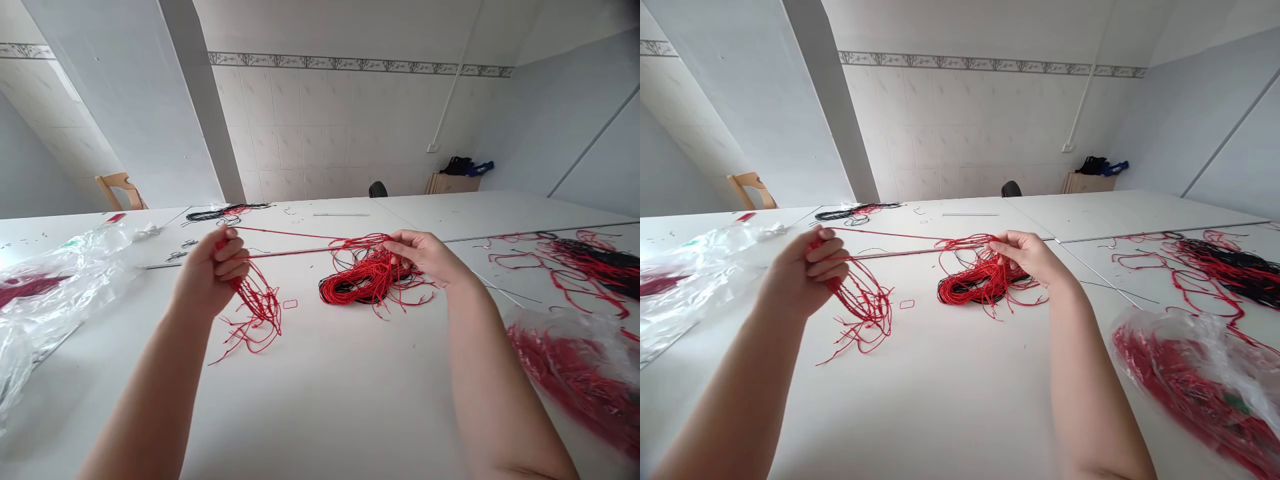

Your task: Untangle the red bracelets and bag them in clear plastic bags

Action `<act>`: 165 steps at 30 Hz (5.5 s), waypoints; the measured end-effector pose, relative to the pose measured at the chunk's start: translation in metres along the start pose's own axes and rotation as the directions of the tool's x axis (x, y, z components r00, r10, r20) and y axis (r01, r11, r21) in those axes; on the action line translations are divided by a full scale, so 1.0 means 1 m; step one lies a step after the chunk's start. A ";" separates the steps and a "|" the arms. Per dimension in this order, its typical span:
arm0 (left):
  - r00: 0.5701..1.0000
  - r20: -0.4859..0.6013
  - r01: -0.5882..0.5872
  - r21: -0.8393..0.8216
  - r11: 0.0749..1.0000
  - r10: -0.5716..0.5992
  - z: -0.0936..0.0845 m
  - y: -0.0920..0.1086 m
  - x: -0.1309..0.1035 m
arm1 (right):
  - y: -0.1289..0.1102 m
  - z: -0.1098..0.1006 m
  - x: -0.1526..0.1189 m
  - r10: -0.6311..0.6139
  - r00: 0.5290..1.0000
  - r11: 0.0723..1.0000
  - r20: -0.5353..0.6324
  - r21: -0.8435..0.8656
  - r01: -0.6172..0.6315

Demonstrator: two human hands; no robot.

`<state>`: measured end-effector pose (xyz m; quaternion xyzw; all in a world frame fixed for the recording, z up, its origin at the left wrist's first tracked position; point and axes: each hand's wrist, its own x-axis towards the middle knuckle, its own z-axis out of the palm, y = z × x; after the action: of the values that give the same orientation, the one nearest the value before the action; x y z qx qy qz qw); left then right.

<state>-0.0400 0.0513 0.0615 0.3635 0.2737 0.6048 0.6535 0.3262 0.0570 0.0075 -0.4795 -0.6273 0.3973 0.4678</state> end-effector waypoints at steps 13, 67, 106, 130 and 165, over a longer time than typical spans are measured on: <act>0.952 -0.118 -0.292 -0.076 0.954 0.282 -0.012 0.060 -0.029 | 0.008 -0.010 0.002 -0.117 0.950 0.855 -0.288 -0.516 -0.051; 0.978 0.148 -0.135 -0.097 0.986 0.148 0.002 0.041 -0.036 | -0.027 0.049 -0.002 -0.358 0.919 0.934 -0.163 -0.079 0.349; 0.972 0.227 -0.052 -0.046 0.998 0.061 0.011 0.029 -0.040 | -0.114 -0.003 0.033 -0.320 0.947 0.944 -0.001 0.081 0.319; 0.983 0.183 -0.011 -0.074 0.997 0.025 0.014 0.025 -0.041 | -0.124 0.023 0.041 -0.242 0.966 0.890 0.087 -0.375 0.257; 0.936 0.314 0.176 -0.031 0.984 -0.157 0.020 -0.046 -0.019 | -0.084 0.129 -0.006 -0.400 0.904 0.894 0.151 -0.154 0.422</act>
<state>0.0011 0.0295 0.0346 0.4100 0.1795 0.4905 0.7477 0.1824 0.0254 0.0539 -0.3530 -0.7742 0.2570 0.4581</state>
